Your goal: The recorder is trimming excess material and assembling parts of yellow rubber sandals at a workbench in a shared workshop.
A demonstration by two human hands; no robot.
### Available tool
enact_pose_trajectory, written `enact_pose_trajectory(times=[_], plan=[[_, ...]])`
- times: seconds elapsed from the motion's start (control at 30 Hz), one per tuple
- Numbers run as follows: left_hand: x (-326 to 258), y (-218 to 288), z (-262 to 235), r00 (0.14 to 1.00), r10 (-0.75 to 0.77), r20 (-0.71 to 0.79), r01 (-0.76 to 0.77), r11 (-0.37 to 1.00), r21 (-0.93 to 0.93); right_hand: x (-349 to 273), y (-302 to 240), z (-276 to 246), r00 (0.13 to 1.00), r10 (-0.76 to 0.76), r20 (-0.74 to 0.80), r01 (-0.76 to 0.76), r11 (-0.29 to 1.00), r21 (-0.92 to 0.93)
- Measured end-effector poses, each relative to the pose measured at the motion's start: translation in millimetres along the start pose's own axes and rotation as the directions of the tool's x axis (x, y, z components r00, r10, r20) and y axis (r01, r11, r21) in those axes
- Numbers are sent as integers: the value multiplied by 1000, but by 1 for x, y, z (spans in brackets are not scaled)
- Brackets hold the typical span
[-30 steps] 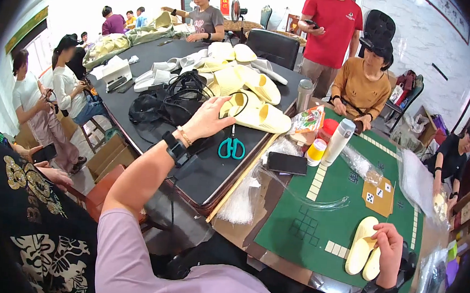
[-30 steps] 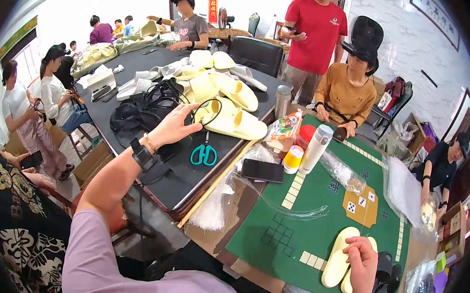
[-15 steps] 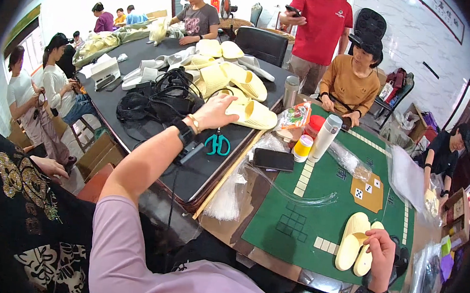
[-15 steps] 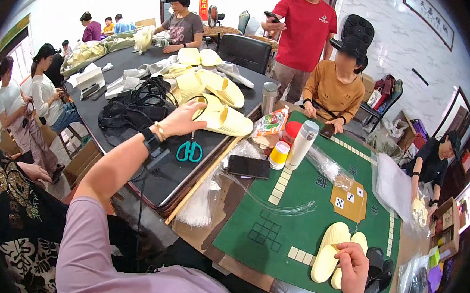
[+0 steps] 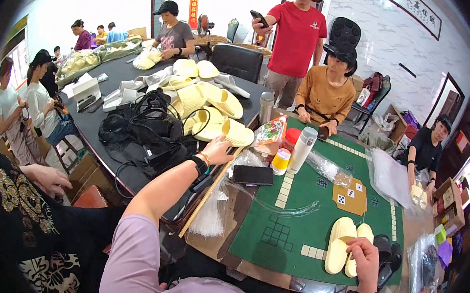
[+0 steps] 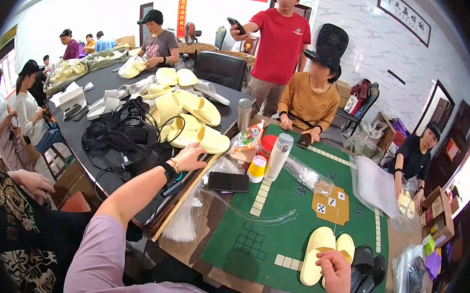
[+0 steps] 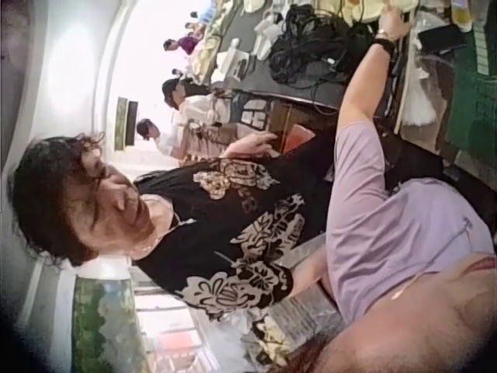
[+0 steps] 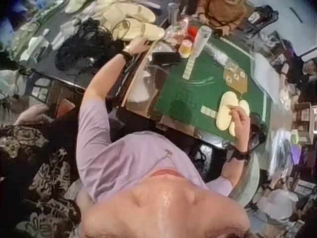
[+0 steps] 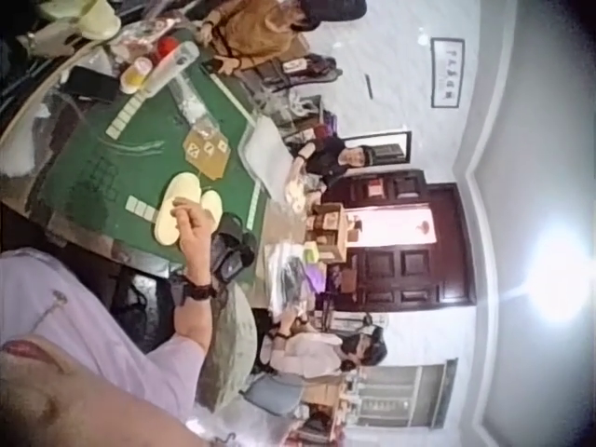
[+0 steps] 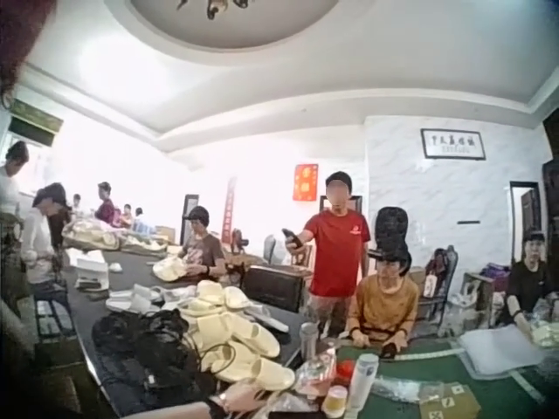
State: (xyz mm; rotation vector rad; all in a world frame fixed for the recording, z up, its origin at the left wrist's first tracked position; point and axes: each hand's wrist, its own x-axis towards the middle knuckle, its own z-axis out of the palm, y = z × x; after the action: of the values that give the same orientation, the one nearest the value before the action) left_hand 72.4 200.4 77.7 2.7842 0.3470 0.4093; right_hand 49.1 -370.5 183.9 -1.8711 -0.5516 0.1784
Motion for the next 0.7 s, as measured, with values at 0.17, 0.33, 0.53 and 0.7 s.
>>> enact_pose_trajectory(times=[0.17, 0.33, 0.53, 0.7], plan=[[-2, -4, 1, 1000, -5, 2, 5, 999, 50, -5, 7, 2, 1000, -16, 10, 16, 1000, 24], [-6, -3, -4, 1000, -17, -20, 18, 998, 63, -12, 11, 1, 998, 57, -4, -57, 997, 45], [-12, -7, -4, 996, -19, -88, 23, 998, 50, -17, 13, 1, 999, 49, -1, -48, 997, 58], [-15, -11, -8, 991, -9, -130, 14, 999, 44, -17, 16, 3, 998, 56, 1, -56, 997, 57]])
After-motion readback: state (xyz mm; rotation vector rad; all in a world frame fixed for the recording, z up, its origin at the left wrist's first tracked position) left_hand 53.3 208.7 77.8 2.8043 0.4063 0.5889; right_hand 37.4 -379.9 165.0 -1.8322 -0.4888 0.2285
